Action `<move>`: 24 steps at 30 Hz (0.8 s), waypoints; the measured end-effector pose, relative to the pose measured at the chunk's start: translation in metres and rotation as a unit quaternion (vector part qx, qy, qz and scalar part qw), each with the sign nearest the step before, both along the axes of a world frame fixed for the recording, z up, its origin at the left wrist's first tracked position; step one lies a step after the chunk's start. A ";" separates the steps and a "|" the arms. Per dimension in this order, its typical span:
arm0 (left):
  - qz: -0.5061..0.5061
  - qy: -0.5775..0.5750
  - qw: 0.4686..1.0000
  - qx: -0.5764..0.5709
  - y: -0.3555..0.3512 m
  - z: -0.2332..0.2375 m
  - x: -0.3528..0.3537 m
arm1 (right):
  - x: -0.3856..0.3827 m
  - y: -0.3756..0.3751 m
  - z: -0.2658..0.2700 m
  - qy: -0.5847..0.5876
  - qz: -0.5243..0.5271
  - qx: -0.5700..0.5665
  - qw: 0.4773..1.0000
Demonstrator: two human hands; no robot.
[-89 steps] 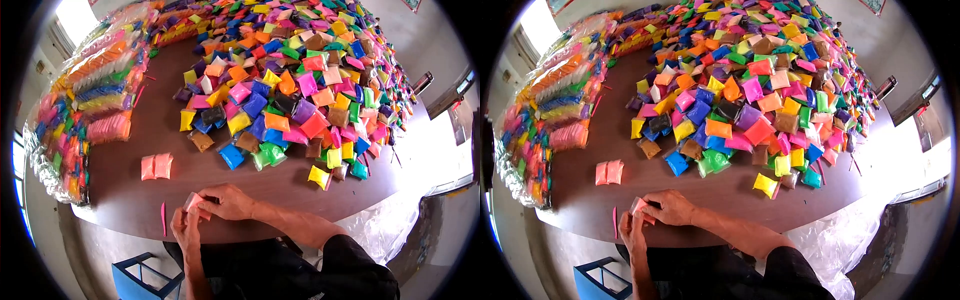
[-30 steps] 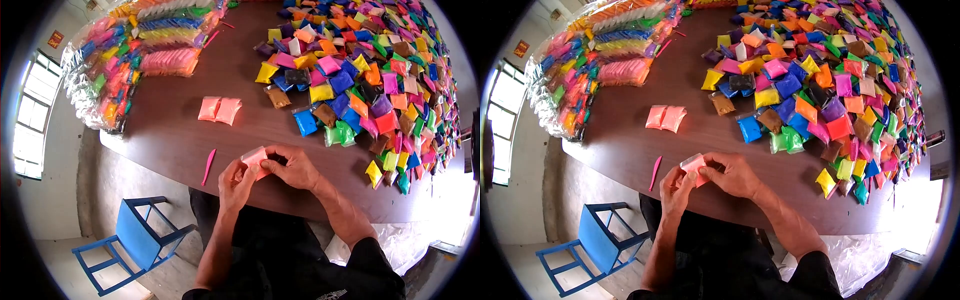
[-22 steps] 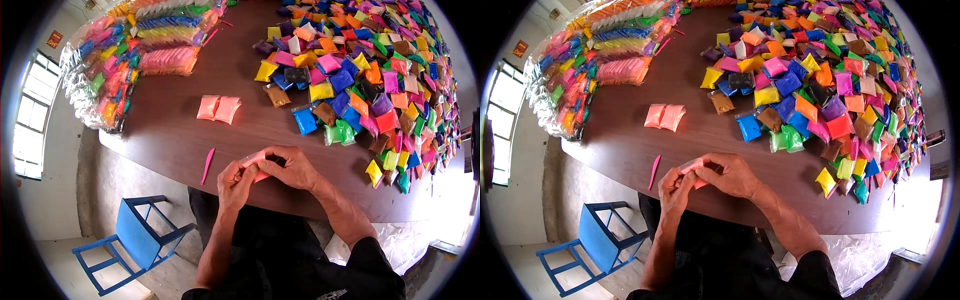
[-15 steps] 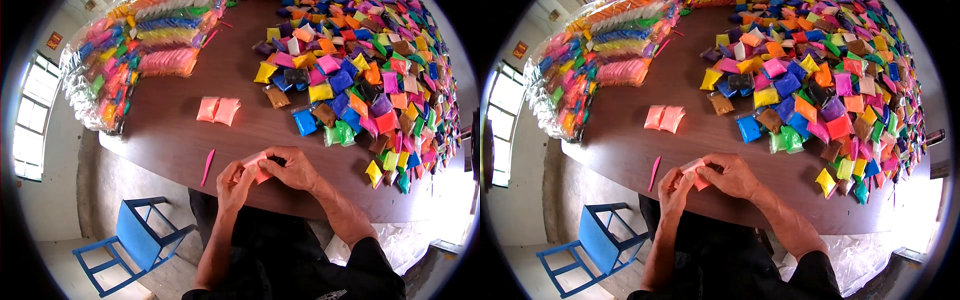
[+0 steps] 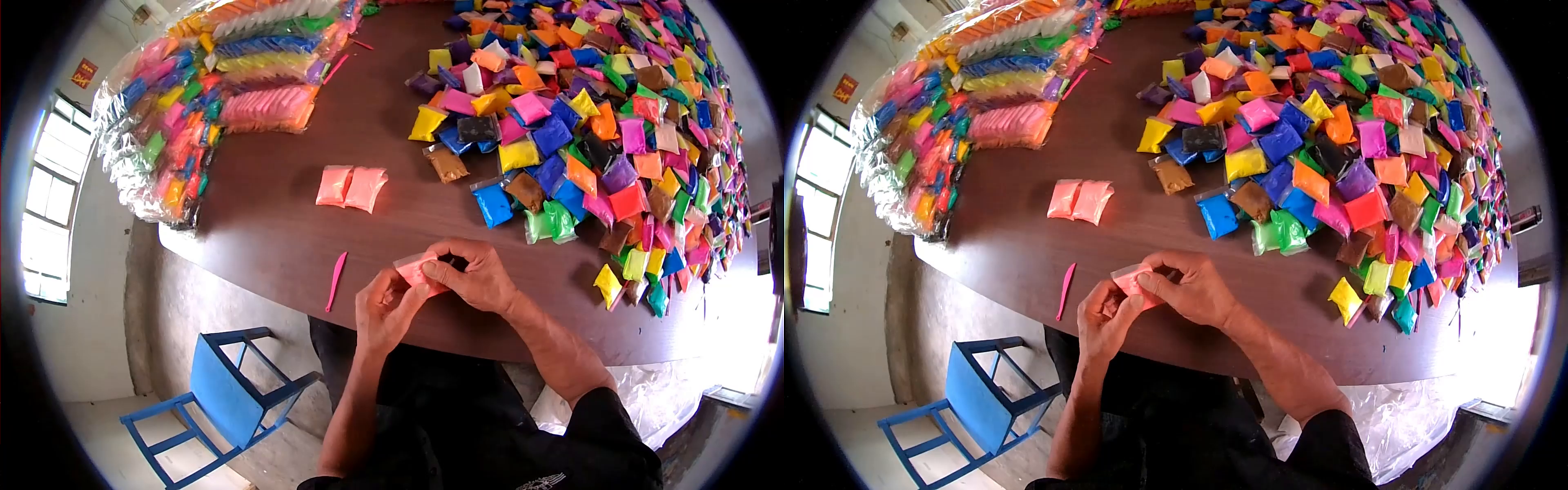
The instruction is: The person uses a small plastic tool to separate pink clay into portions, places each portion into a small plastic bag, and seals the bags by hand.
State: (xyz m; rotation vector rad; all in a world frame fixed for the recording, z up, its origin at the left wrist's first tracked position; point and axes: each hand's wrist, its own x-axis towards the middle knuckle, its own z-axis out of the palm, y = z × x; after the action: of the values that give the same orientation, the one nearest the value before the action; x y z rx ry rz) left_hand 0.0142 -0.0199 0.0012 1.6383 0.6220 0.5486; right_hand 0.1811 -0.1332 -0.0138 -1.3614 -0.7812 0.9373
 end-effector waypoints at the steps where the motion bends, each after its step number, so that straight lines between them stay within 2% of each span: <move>1: -0.014 0.026 0.999 0.032 0.000 0.001 0.000 | 0.000 0.000 -0.001 0.000 -0.001 -0.001 1.000; 9: 0.009 -0.025 0.999 -0.037 -0.001 -0.010 0.002 | -0.002 0.002 0.001 -0.076 0.006 0.027 0.997; 11: 0.012 -0.035 0.998 -0.042 0.001 -0.010 0.000 | -0.002 0.002 0.001 -0.073 0.007 0.023 0.997; 13: -0.007 0.025 0.999 -0.019 0.005 -0.010 -0.004 | -0.002 0.001 0.001 -0.070 0.007 0.018 0.997; 16: -0.015 -0.016 1.000 -0.006 0.004 -0.007 -0.001 | -0.003 0.001 0.001 -0.072 -0.013 0.007 0.997; 19: -0.040 -0.004 0.999 -0.036 0.000 0.007 0.001 | -0.003 0.001 0.000 -0.022 -0.030 0.010 0.999; 22: -0.018 -0.009 0.999 -0.031 0.004 -0.014 -0.004 | -0.003 0.002 0.005 -0.015 -0.007 -0.001 1.000; 24: -0.008 -0.013 0.999 -0.039 0.005 -0.019 -0.005 | -0.004 0.003 0.006 -0.085 0.015 0.032 0.996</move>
State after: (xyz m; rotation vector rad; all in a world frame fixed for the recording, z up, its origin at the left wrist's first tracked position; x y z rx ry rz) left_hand 0.0094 -0.0148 -0.0178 1.5591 0.6032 0.5264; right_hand 0.1774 -0.1301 -0.0073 -1.3888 -0.9560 0.8201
